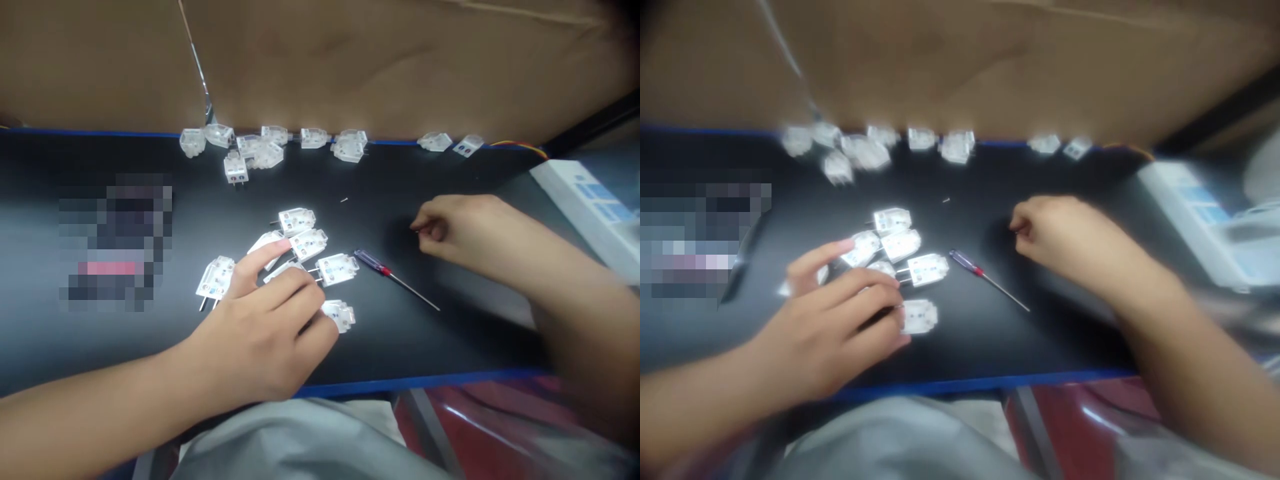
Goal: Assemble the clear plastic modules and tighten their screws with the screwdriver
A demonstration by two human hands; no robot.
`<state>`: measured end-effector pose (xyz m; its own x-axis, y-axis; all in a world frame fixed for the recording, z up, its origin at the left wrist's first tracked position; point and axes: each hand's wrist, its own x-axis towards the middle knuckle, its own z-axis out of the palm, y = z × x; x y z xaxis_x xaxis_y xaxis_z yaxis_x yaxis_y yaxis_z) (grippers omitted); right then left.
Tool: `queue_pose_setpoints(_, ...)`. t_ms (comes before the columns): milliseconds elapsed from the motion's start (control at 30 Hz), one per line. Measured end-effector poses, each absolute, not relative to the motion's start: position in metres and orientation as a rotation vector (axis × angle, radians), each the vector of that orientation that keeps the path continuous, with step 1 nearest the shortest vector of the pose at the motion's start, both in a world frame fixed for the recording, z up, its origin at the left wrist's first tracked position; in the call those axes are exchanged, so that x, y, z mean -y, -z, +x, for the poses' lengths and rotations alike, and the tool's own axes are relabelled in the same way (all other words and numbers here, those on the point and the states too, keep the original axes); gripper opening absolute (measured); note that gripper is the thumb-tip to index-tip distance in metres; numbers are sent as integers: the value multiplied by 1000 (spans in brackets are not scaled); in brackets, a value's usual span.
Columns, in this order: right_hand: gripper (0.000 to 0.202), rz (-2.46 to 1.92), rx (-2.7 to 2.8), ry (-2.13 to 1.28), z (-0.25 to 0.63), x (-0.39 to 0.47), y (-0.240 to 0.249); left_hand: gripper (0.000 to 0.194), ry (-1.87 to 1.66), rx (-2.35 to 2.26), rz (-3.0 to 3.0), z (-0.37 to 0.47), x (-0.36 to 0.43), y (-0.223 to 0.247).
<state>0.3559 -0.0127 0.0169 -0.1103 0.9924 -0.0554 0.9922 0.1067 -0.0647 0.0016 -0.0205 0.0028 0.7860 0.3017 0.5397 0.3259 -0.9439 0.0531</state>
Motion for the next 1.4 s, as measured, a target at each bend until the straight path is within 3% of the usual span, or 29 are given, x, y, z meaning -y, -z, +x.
queue_pose_setpoints(133,13,-2142,2328,-153,359,15,-22,27,890,523,-2921,2,20,-2)
queue_pose_setpoints(333,35,-2050,2309,-158,357,13,-20,26,861,527,-2927,2,21,-3)
queue_pose_setpoints(500,16,-1847,2178,-73,347,11,-19,25,838,529,-2941,2,21,-2)
queue_pose_setpoints(633,5,-1532,2065,-296,325,23,-33,27,864,537,-2959,4,20,1)
queue_pose_setpoints(867,13,-1016,2224,-872,274,56,-37,29,909,578,-3031,7,19,3)
queue_pose_setpoints(1400,11,-1002,2258,-881,265,58,-25,18,897,527,-3124,7,17,8)
